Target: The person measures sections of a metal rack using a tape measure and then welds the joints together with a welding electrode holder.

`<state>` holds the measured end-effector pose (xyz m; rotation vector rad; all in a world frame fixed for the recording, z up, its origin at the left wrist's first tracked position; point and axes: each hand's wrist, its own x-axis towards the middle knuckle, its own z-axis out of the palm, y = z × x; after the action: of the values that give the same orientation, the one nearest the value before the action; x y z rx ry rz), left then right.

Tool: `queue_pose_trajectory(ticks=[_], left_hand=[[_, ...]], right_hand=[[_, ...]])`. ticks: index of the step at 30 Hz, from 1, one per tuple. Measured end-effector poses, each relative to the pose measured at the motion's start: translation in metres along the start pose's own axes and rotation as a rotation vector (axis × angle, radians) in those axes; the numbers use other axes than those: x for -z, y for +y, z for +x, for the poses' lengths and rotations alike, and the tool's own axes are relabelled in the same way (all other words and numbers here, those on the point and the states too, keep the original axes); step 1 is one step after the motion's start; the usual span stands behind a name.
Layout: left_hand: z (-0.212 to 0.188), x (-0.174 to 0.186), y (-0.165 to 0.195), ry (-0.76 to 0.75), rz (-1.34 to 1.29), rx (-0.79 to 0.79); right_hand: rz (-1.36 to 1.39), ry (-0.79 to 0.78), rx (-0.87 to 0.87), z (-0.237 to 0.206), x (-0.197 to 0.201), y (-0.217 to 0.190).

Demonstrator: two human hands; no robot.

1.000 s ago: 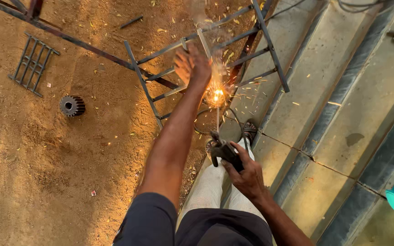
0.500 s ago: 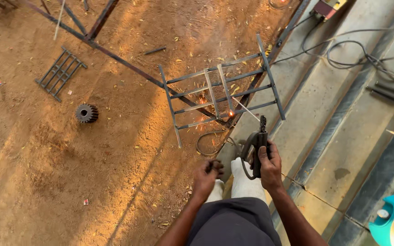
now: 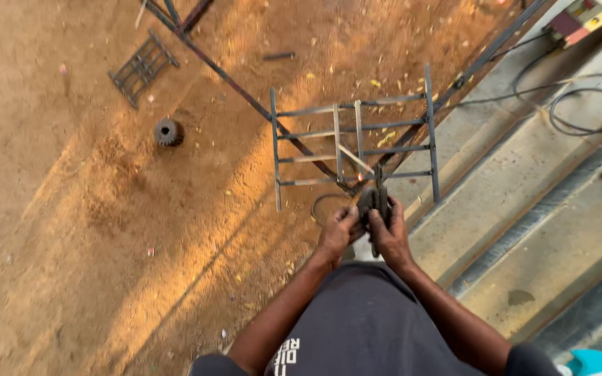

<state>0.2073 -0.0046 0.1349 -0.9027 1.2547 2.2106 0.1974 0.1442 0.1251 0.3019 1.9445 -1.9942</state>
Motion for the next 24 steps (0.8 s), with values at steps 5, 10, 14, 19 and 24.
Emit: queue_pose_trajectory(ticks=[5, 10, 14, 19, 24], left_hand=[[0.019, -0.013, -0.001, 0.030, -0.206, 0.011], [0.036, -0.017, -0.001, 0.039, -0.275, -0.025], [0.045, -0.015, -0.005, 0.063, -0.287, -0.090], [0.045, -0.015, -0.006, 0.111, -0.247, -0.104], [0.032, -0.022, 0.006, 0.147, -0.061, -0.094]], right_hand=[[-0.270, -0.033, 0.235, 0.024, 0.007, -0.002], [-0.295, 0.054, 0.219, 0.048, 0.008, 0.003], [-0.366, 0.080, 0.348, 0.058, 0.005, 0.012], [-0.435, 0.086, 0.465, 0.066, 0.006, 0.022], [-0.473, 0.022, 0.352, 0.067, 0.011, 0.024]])
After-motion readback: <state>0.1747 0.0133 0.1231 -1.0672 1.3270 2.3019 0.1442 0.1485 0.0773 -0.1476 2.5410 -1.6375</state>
